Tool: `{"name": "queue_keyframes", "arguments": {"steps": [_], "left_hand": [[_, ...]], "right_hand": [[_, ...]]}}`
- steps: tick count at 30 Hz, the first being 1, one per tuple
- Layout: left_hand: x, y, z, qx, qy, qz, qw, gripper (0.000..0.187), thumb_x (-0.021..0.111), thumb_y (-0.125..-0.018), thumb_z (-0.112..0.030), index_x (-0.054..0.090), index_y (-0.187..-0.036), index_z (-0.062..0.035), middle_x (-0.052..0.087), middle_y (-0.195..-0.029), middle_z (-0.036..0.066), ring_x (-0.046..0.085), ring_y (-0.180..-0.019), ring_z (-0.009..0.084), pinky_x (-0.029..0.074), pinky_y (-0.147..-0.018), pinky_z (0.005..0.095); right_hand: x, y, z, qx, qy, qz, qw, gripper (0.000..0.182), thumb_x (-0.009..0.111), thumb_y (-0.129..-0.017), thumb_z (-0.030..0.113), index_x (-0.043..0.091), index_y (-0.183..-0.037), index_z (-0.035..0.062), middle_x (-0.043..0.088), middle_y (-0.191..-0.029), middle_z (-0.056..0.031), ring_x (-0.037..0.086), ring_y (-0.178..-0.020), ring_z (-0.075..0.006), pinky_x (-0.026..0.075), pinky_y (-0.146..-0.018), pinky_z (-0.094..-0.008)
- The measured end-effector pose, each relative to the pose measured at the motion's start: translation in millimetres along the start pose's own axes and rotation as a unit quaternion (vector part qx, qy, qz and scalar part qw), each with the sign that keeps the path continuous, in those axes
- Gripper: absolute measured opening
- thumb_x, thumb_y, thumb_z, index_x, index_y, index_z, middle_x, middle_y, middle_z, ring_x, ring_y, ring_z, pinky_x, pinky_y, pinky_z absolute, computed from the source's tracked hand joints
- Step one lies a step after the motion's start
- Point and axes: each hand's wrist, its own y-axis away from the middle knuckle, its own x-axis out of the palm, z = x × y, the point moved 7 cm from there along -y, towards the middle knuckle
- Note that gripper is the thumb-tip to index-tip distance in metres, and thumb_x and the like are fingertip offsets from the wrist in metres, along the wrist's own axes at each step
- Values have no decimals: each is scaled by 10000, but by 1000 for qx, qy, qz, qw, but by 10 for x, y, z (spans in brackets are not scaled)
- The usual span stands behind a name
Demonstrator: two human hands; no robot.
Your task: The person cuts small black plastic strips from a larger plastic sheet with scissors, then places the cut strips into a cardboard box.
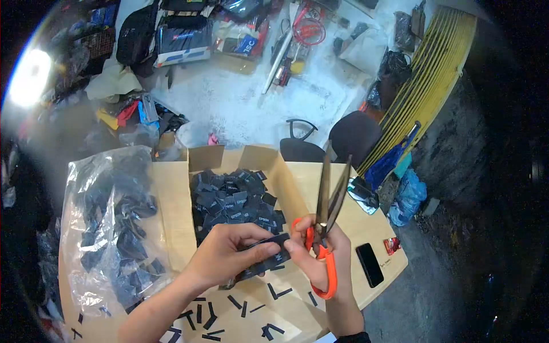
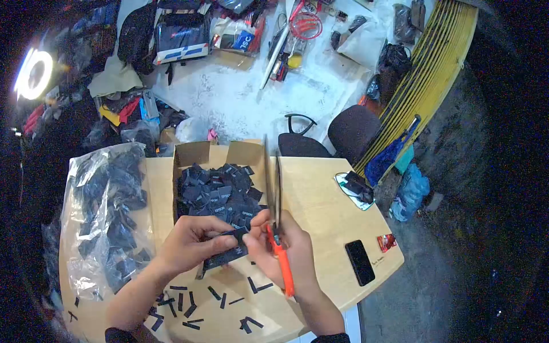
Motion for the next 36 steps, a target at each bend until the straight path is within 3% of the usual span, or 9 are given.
{"name": "queue_keyframes", "arguments": {"steps": [8, 19, 22, 24, 26, 27, 32, 34, 36], "left_hand": [[-37, -37, -6, 22, -17, 49, 998, 180, 673, -833, -71, 646, -974, 37, 658, -795, 27, 581, -738, 46, 474, -649, 198], [-188, -142, 224, -67, 32, -16, 997, 142, 660, -839, -64, 650, -918, 54, 668, -788, 58, 628, -642, 78, 462, -573, 188], [-227, -146, 251, -81, 53, -44, 994, 149, 665, -835, -69, 657, -910, 58, 671, -785, 64, 623, -648, 74, 466, -571, 182], [-256, -194, 338, -44, 54, -50, 996, 147, 691, -815, -80, 655, -871, 52, 668, -749, 78, 633, -645, 96, 485, -566, 200], [-310, -199, 316, -25, 14, -88, 996, 141, 681, -825, -82, 655, -867, 49, 667, -761, 75, 634, -666, 104, 507, -595, 224], [-321, -205, 325, -26, 15, -89, 996, 141, 681, -825, -82, 655, -867, 49, 667, -761, 75, 634, -666, 104, 507, -595, 224], [-410, -218, 404, -10, 73, -137, 988, 161, 656, -848, -102, 671, -902, 48, 670, -764, 72, 631, -686, 78, 485, -591, 207], [-439, -215, 428, -28, 67, -155, 985, 171, 656, -850, -118, 671, -905, 43, 670, -758, 68, 632, -677, 78, 475, -570, 203], [-463, -212, 440, -44, 62, -170, 982, 181, 656, -852, -134, 671, -907, 37, 669, -753, 63, 634, -668, 77, 465, -549, 199]], "right_hand": [[-203, -34, -15, -21, -23, -50, 998, 239, 649, -783, -35, 526, -977, 28, 534, -767, 5, 508, -689, -49, 409, -615, -193], [-186, -90, -268, -31, -57, -99, 993, 212, 651, -793, -7, 521, -957, 25, 538, -781, 1, 500, -700, -55, 404, -630, -204], [-201, -126, -415, 10, -44, -105, 993, 206, 655, -798, 7, 518, -950, 27, 538, -783, 1, 494, -692, -52, 402, -626, -202], [-193, -131, -489, 18, -46, -108, 993, 196, 654, -805, 18, 516, -944, 23, 536, -772, 8, 491, -687, -50, 400, -621, -199], [-182, -138, -581, 51, -35, -93, 994, 178, 658, -814, 34, 519, -923, 19, 533, -739, 13, 487, -669, -44, 400, -605, -196], [-188, -138, -570, 78, 32, -60, 995, 168, 657, -829, 62, 525, -916, 8, 550, -716, 2, 495, -646, -43, 412, -587, -202], [-139, -4, -837, 86, 111, 8, 990, 176, 651, -848, 102, 529, -927, 4, 587, -722, -37, 541, -648, -71, 455, -603, -234], [-24, 56, -847, 120, 79, 84, 986, 282, 598, -899, 273, 497, -948, 14, 519, -737, -3, 477, -662, -73, 406, -595, -216], [7, 80, -802, 135, 84, 109, 981, 330, 596, -895, 320, 484, -961, 17, 521, -747, -13, 473, -674, -80, 409, -614, -225]]}}
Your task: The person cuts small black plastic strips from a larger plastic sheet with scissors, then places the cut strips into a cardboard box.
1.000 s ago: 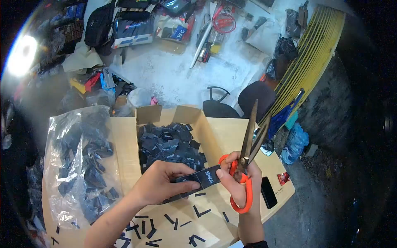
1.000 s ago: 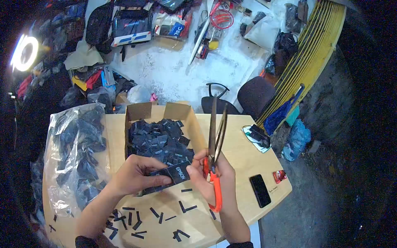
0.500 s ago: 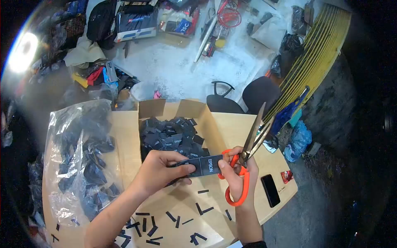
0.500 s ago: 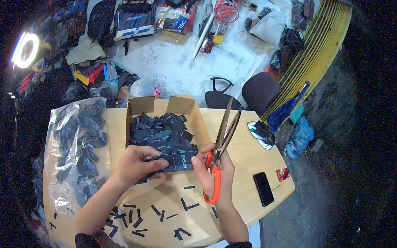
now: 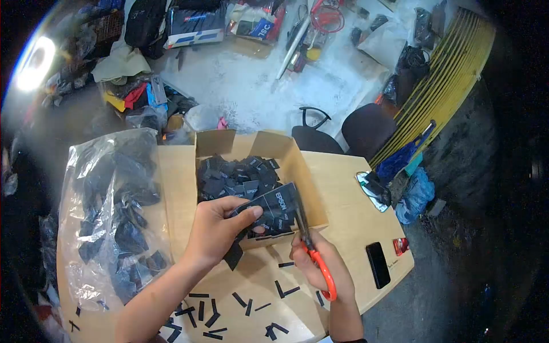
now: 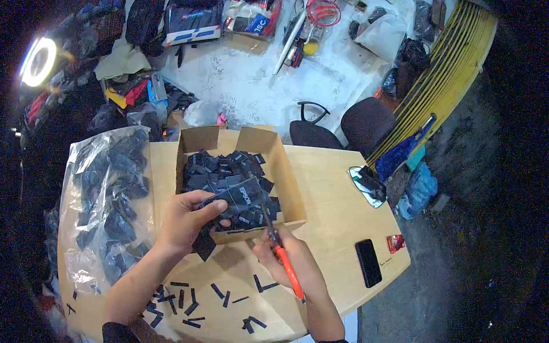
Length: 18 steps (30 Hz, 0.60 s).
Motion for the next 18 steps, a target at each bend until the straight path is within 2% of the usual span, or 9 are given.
{"name": "queue_keyframes", "arguments": {"steps": [2, 6, 11, 15, 18], "left_hand": [[-28, 6, -18, 10, 13, -19, 1000, 201, 655, -854, -159, 666, -921, 31, 666, -736, 53, 636, -656, 76, 443, -528, 190], [-33, 4, -13, 9, -1, -22, 1000, 198, 655, -855, -150, 657, -938, 30, 665, -739, 52, 639, -661, 82, 444, -526, 186], [31, 4, 20, 7, 67, 27, 997, 177, 670, -838, -95, 642, -949, 40, 665, -789, 65, 633, -674, 90, 487, -578, 208], [36, 6, 10, -6, 49, 35, 998, 165, 680, -825, -74, 637, -930, 46, 660, -789, 64, 624, -666, 88, 495, -603, 214], [36, -3, 10, 25, 40, 45, 998, 147, 685, -819, -67, 639, -916, 35, 656, -775, 60, 613, -652, 83, 491, -594, 206]], "right_hand": [[100, 15, -2, -8, -5, 63, 998, 376, 607, -880, 354, 485, -974, 11, 530, -756, -26, 478, -681, -92, 410, -626, -233], [217, 13, 59, -2, -6, 92, 996, 397, 619, -870, 352, 488, -1003, 0, 528, -744, -36, 486, -694, -107, 424, -647, -250], [300, -5, 79, -3, 12, 75, 997, 331, 624, -872, 314, 496, -927, 13, 510, -715, -29, 472, -654, -95, 418, -612, -238], [345, -16, 49, 15, 9, 73, 997, 301, 622, -875, 284, 495, -923, 15, 502, -704, -21, 464, -639, -86, 413, -596, -236], [344, -27, 56, -8, -4, 57, 998, 273, 620, -876, 257, 497, -916, 17, 497, -697, -13, 458, -624, -78, 404, -580, -230]]}}
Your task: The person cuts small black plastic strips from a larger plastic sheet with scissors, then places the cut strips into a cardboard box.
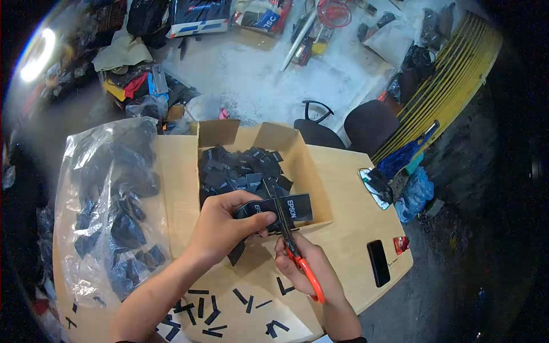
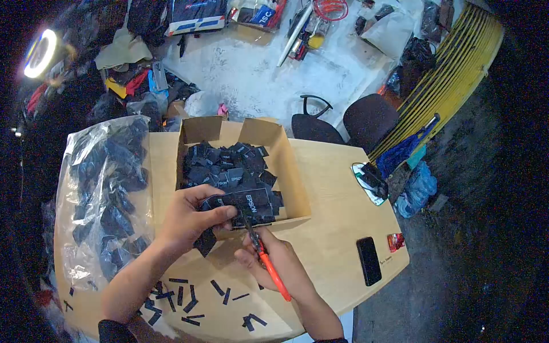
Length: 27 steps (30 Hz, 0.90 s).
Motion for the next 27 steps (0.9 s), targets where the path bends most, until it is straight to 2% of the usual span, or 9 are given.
{"name": "queue_keyframes", "arguments": {"steps": [3, 5, 9, 12, 18, 27], "left_hand": [[-5, -12, 42, -6, -1, 9, 1000, 140, 691, -809, -59, 640, -909, 25, 649, -763, 50, 601, -648, 74, 488, -589, 202], [15, -5, 57, -23, 13, 25, 999, 136, 695, -803, -56, 641, -902, 20, 640, -749, 38, 596, -659, 64, 487, -600, 200], [34, 13, 4, -25, -11, 29, 999, 128, 693, -807, -66, 644, -888, 20, 633, -738, 33, 583, -647, 55, 476, -595, 200], [31, 16, -1, -32, -10, 34, 999, 126, 686, -816, -82, 650, -877, 22, 634, -725, 38, 571, -620, 54, 455, -563, 197], [24, 17, 2, -36, 4, 19, 999, 135, 676, -823, -86, 651, -877, 35, 634, -699, 37, 566, -600, 61, 440, -550, 197], [18, 15, -1, -23, -33, 13, 999, 120, 696, -797, -76, 650, -864, 12, 626, -673, 35, 556, -597, 57, 428, -537, 194]], "right_hand": [[-13, -6, 2, -10, 28, 4, 1000, 281, 619, -879, 270, 501, -914, 17, 500, -702, -9, 462, -630, -72, 404, -579, -222], [-20, -4, -43, 20, 59, 9, 998, 302, 666, -851, 252, 503, -970, 27, 577, -731, -72, 559, -644, -147, 462, -628, -283], [-10, -21, -90, -20, 36, -15, 999, 298, 669, -846, 247, 503, -958, 27, 582, -719, -73, 561, -623, -139, 461, -612, -282], [-11, -18, -23, 20, 52, -3, 998, 294, 671, -845, 242, 499, -955, 31, 580, -715, -70, 561, -626, -139, 463, -617, -280], [9, -20, -45, -14, 63, -7, 998, 287, 671, -844, 226, 499, -965, 31, 564, -702, -55, 553, -627, -129, 461, -617, -277], [35, -17, -129, 5, 3, -4, 1000, 284, 694, -829, 189, 506, -965, 25, 573, -730, -38, 552, -649, -91, 458, -610, -243]]}}
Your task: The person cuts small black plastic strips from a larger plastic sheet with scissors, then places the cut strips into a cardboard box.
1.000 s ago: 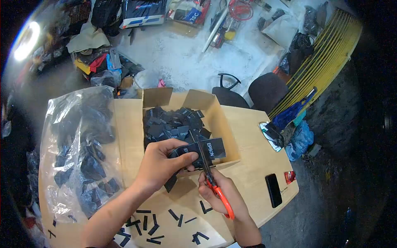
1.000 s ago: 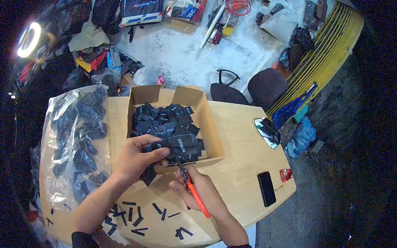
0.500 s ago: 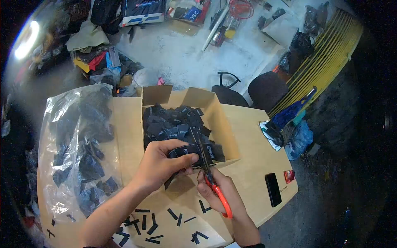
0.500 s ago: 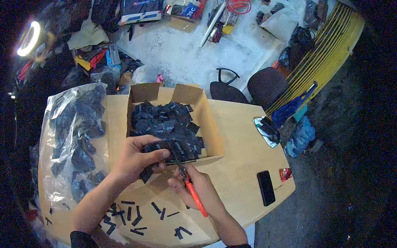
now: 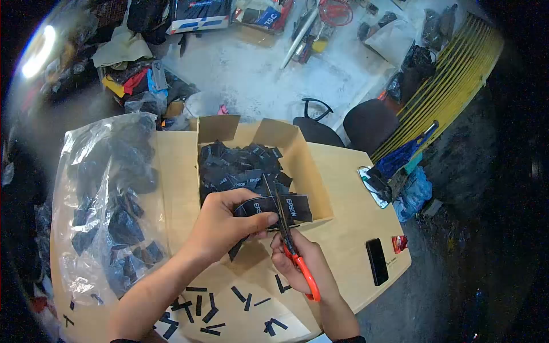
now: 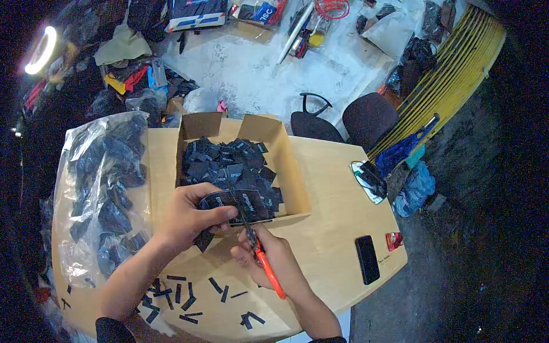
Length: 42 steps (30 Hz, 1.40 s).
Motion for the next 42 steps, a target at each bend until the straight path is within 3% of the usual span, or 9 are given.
{"name": "queue_keyframes", "arguments": {"steps": [15, 18, 20, 33, 35, 42], "left_hand": [[-8, 3, 3, -11, 19, 3, 1000, 119, 704, -792, -78, 632, -834, 7, 617, -659, 31, 548, -576, 51, 403, -510, 188], [-2, 3, -4, -17, 18, 3, 1000, 128, 725, -765, -64, 620, -816, -13, 627, -693, 42, 578, -572, 82, 463, -522, 222], [8, 6, -6, -14, 35, 6, 999, 127, 706, -793, -84, 630, -841, 6, 616, -654, 27, 552, -570, 53, 403, -503, 189], [-7, -2, 5, -13, 24, 1, 1000, 121, 705, -791, -91, 632, -829, -3, 610, -637, 26, 551, -565, 51, 409, -508, 187], [-4, 4, -5, -24, 27, 5, 999, 115, 714, -773, -59, 615, -812, -14, 612, -680, 27, 564, -571, 73, 464, -524, 219], [-7, -4, 13, -20, 19, 2, 1000, 115, 710, -783, -71, 611, -807, -18, 606, -670, 20, 567, -566, 75, 462, -521, 213]], "right_hand": [[-12, 9, 108, -29, 39, -15, 999, 274, 680, -839, 221, 517, -947, 29, 570, -674, -61, 543, -591, -120, 454, -591, -262], [-24, 5, 117, -34, 56, -20, 998, 280, 679, -840, 241, 520, -934, 31, 572, -666, -71, 552, -588, -133, 457, -592, -271], [-23, 3, 106, -24, 66, -17, 997, 280, 677, -842, 250, 521, -926, 33, 571, -662, -73, 558, -588, -136, 459, -595, -272], [-30, 3, 101, -9, 58, -28, 998, 268, 659, -855, 260, 524, -863, 29, 567, -610, -75, 566, -561, -144, 459, -570, -276], [-29, 4, 114, -6, 55, -31, 998, 264, 660, -855, 257, 522, -858, 31, 566, -610, -74, 563, -562, -141, 458, -569, -274], [-31, 4, 80, -8, 47, -30, 998, 264, 661, -854, 262, 524, -847, 37, 535, -586, -60, 506, -532, -131, 436, -548, -272]]}}
